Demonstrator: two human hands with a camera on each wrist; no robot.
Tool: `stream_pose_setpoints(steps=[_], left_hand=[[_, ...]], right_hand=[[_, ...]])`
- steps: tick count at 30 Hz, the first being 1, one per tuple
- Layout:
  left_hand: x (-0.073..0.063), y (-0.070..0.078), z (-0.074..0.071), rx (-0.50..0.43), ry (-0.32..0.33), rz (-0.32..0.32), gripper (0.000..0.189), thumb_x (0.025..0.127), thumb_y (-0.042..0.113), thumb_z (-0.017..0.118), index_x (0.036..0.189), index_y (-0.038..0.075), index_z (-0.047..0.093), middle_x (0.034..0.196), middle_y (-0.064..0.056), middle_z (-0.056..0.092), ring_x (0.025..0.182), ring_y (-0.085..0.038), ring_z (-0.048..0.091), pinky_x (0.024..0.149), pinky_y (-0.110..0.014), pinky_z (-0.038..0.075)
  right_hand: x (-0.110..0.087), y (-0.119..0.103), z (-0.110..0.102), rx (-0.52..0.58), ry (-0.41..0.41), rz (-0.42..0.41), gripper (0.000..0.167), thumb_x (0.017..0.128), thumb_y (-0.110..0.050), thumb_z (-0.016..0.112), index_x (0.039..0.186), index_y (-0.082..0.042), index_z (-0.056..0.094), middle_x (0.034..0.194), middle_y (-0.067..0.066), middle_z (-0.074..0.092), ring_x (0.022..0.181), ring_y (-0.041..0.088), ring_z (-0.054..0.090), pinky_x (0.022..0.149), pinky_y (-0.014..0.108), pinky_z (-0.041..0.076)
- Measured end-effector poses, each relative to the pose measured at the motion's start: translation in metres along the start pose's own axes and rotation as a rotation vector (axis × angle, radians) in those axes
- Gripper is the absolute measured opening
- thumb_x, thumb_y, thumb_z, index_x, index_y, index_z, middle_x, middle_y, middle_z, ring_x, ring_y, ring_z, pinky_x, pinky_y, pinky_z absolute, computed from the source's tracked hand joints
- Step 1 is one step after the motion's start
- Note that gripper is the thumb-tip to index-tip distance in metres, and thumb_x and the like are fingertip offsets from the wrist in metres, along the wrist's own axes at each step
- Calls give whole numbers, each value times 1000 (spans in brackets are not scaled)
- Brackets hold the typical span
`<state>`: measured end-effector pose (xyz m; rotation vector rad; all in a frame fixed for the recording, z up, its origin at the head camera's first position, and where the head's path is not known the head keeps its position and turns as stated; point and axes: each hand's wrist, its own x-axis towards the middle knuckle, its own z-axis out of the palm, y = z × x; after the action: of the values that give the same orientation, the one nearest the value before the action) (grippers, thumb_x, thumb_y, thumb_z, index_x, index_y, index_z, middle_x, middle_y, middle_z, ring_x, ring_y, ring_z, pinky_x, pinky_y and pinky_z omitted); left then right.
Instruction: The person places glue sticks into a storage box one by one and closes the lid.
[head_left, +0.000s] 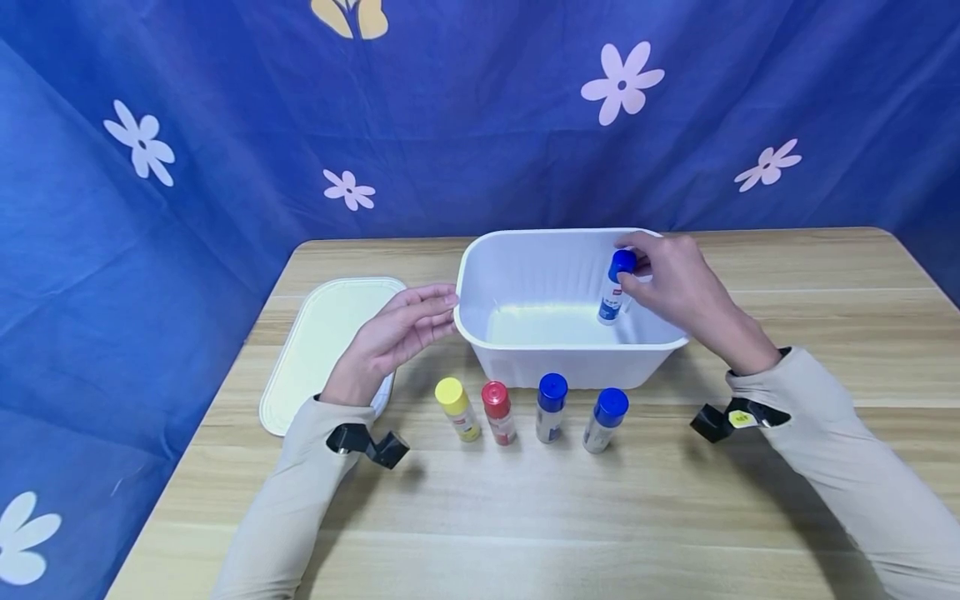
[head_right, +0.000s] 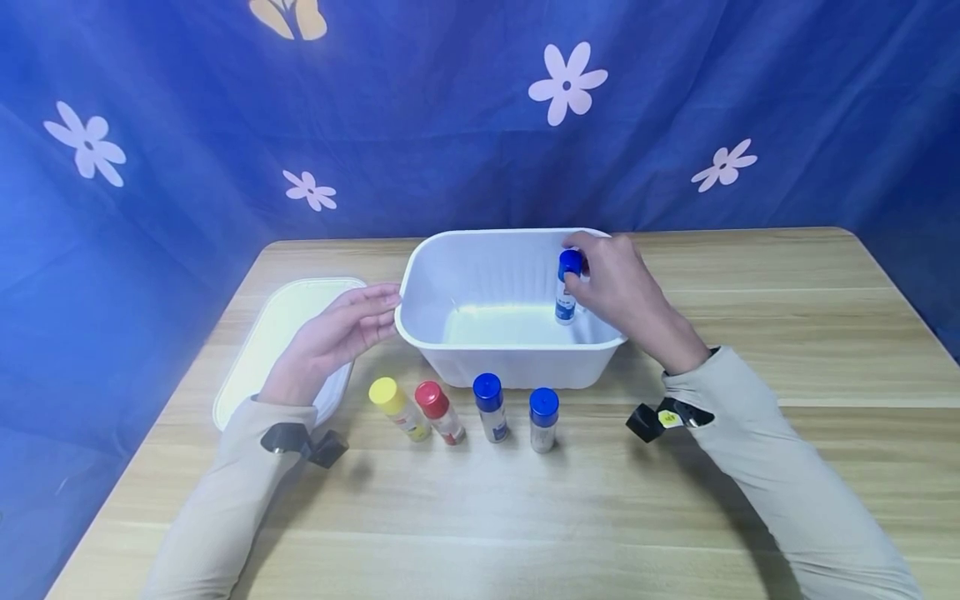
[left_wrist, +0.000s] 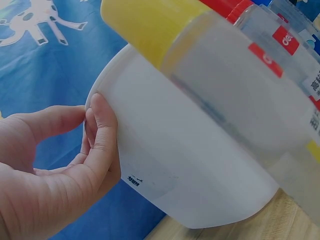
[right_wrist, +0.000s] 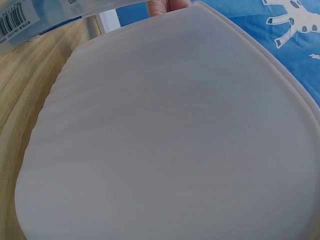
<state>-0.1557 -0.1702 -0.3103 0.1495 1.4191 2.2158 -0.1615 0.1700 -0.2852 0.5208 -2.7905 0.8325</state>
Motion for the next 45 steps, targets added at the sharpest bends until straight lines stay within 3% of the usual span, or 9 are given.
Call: stream_pose_setpoints(steps=[6,17,25,30,34,37,41,45], left_hand=[[0,0,0,8,-21,9,22,99,-7,40,111,-5,57,97,-10,67,89,-17,67,81,-26,57],[-1,-1,0,16,-24,9,24,99,-8,39,109,-4,60,96,-10,68,89,-17,67,81,-26,57],[-1,-2,-2,14,-22,9,23,99,-7,40,108,-2,61,97,-10,68,90,-17,67,82,-26,57],[-1,-1,-1,32,-42,20,23,99,-5,43,104,1,64,98,-9,68,90,-16,67,82,-25,56],[-2,0,0,39,-48,21,26,99,-6,41,102,3,66,97,-9,68,90,-16,67,82,-25,56],[-2,0,1,34,-47,17,27,100,-6,40,102,3,66,97,-9,68,90,-16,67,82,-25,56],[-1,0,1,31,-44,17,25,100,-6,41,102,2,65,97,-9,68,90,-16,67,81,-25,57],[-1,0,0,20,-34,9,24,99,-6,42,102,2,64,97,-10,67,89,-16,67,81,-25,57]], right_hand=[[0,0,-1,-40,15,-17,37,85,-1,64,121,8,60,106,27,66,89,36,67,80,48,57],[-2,-3,-6,-28,14,23,38,85,-3,65,120,10,59,114,29,63,92,39,66,81,49,57],[-15,-4,-22,22,169,-55,29,84,-1,67,111,10,65,107,26,66,91,37,67,80,48,57],[-32,-6,-31,78,219,-91,25,83,1,70,107,6,68,102,19,69,88,30,69,80,38,57],[-47,-9,-36,118,252,-108,22,81,2,72,104,3,70,98,15,71,84,24,70,79,14,53],[-56,-11,-38,152,265,-115,22,80,4,73,102,1,71,95,13,72,83,9,69,77,4,48],[-67,-13,-40,167,271,-136,22,79,6,74,100,0,71,94,9,72,82,-10,61,77,6,50],[-75,-15,-40,174,262,-141,23,77,6,75,99,-1,72,93,6,72,82,-11,61,76,7,51]])
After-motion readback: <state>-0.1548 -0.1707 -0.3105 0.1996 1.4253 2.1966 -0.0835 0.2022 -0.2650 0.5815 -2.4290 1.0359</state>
